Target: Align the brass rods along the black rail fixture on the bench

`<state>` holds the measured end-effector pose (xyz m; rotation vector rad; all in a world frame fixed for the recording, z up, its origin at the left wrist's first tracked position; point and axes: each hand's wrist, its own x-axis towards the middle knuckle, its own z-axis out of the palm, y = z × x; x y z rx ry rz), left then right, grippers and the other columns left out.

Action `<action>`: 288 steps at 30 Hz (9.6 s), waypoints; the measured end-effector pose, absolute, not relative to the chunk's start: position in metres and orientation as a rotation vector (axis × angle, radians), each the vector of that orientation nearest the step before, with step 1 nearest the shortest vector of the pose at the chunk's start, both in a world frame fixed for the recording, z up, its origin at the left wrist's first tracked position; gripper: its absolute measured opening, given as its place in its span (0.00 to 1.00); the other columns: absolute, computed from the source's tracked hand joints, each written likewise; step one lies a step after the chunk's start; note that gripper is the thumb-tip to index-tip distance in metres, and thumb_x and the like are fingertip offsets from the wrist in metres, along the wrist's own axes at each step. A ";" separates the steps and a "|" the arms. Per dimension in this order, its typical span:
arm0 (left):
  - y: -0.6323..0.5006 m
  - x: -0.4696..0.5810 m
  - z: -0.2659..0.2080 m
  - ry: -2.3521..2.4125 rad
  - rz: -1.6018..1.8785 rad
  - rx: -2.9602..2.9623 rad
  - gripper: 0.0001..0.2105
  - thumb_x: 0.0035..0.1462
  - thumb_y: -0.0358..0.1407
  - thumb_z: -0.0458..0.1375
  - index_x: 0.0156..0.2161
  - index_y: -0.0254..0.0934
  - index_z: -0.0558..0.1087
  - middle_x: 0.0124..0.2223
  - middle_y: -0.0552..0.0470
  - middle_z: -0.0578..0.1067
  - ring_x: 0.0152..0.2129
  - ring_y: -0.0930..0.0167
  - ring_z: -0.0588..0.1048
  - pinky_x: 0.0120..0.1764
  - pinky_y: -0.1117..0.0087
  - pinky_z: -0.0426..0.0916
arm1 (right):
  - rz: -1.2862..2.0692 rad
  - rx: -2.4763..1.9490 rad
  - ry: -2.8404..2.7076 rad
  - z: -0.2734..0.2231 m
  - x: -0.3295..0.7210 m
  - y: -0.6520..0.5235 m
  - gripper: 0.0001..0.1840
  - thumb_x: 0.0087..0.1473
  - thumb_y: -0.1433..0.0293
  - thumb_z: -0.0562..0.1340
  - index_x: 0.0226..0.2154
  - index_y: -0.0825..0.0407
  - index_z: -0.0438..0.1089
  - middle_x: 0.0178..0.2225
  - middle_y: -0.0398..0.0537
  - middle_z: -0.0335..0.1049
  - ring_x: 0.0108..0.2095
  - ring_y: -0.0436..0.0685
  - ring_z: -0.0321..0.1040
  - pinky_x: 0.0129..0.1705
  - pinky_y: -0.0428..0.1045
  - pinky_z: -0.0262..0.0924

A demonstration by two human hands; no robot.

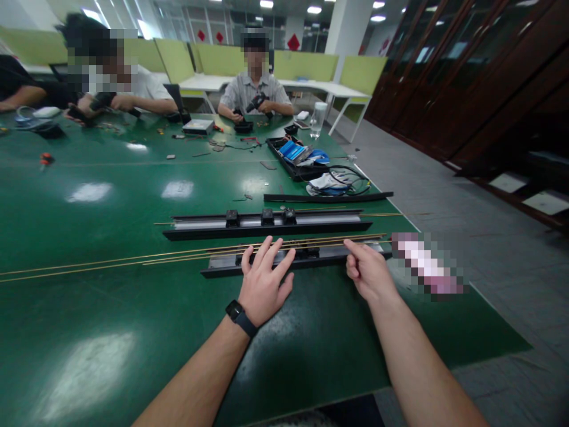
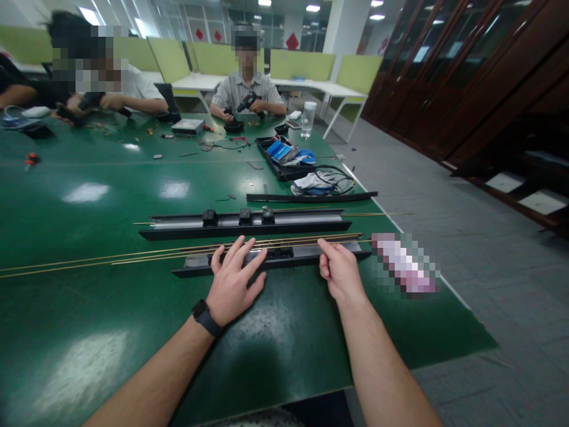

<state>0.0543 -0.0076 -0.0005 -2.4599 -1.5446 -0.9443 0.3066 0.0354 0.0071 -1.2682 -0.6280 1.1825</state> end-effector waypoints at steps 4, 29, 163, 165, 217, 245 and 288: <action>-0.007 0.054 -0.001 -1.543 -0.950 -2.454 0.22 0.62 0.39 0.59 0.61 0.48 0.69 0.67 0.45 0.66 0.67 0.56 0.59 0.66 0.46 0.43 | 1.181 -1.280 -0.625 0.005 0.308 0.037 0.24 0.42 0.61 0.77 0.24 0.50 0.61 0.13 0.36 0.61 0.10 0.43 0.50 0.08 0.39 0.42; -0.007 0.054 0.000 -1.536 -0.941 -2.458 0.21 0.63 0.39 0.57 0.61 0.48 0.69 0.67 0.46 0.65 0.68 0.58 0.58 0.66 0.46 0.43 | 1.213 -1.261 -0.633 0.006 0.310 0.037 0.19 0.43 0.64 0.76 0.26 0.51 0.65 0.13 0.37 0.62 0.10 0.43 0.50 0.09 0.39 0.41; -0.008 0.055 0.001 -1.557 -0.929 -2.456 0.22 0.62 0.39 0.58 0.62 0.49 0.69 0.67 0.45 0.65 0.68 0.57 0.57 0.66 0.46 0.42 | 1.219 -1.285 -0.612 0.010 0.308 0.038 0.16 0.43 0.65 0.74 0.27 0.53 0.68 0.12 0.38 0.62 0.09 0.44 0.49 0.09 0.40 0.39; -0.008 0.055 0.001 -1.557 -0.925 -2.457 0.22 0.63 0.39 0.58 0.62 0.48 0.68 0.67 0.45 0.65 0.68 0.57 0.57 0.66 0.46 0.42 | 1.220 -1.282 -0.609 0.010 0.308 0.038 0.15 0.43 0.65 0.74 0.27 0.53 0.68 0.12 0.38 0.62 0.09 0.43 0.49 0.09 0.40 0.39; -0.008 0.055 0.000 -1.562 -0.951 -2.449 0.21 0.63 0.39 0.57 0.61 0.50 0.69 0.67 0.46 0.66 0.67 0.58 0.60 0.66 0.45 0.43 | 1.201 -1.429 -0.704 0.019 0.298 0.039 0.10 0.60 0.66 0.65 0.35 0.51 0.62 0.27 0.53 0.79 0.18 0.53 0.74 0.08 0.37 0.38; -0.005 0.048 0.000 -1.598 -0.995 -2.358 0.17 0.64 0.39 0.57 0.58 0.50 0.72 0.65 0.48 0.69 0.65 0.59 0.63 0.66 0.47 0.43 | 1.174 -1.473 -0.739 0.021 0.281 0.046 0.09 0.59 0.65 0.62 0.34 0.51 0.61 0.27 0.52 0.78 0.12 0.50 0.68 0.09 0.39 0.37; 0.017 0.048 -0.003 -1.636 -0.967 -2.316 0.20 0.63 0.39 0.57 0.60 0.49 0.71 0.67 0.46 0.66 0.66 0.58 0.61 0.66 0.46 0.42 | 1.133 -1.395 -0.846 0.010 0.275 0.085 0.12 0.57 0.62 0.63 0.35 0.51 0.62 0.26 0.50 0.78 0.12 0.52 0.68 0.09 0.40 0.36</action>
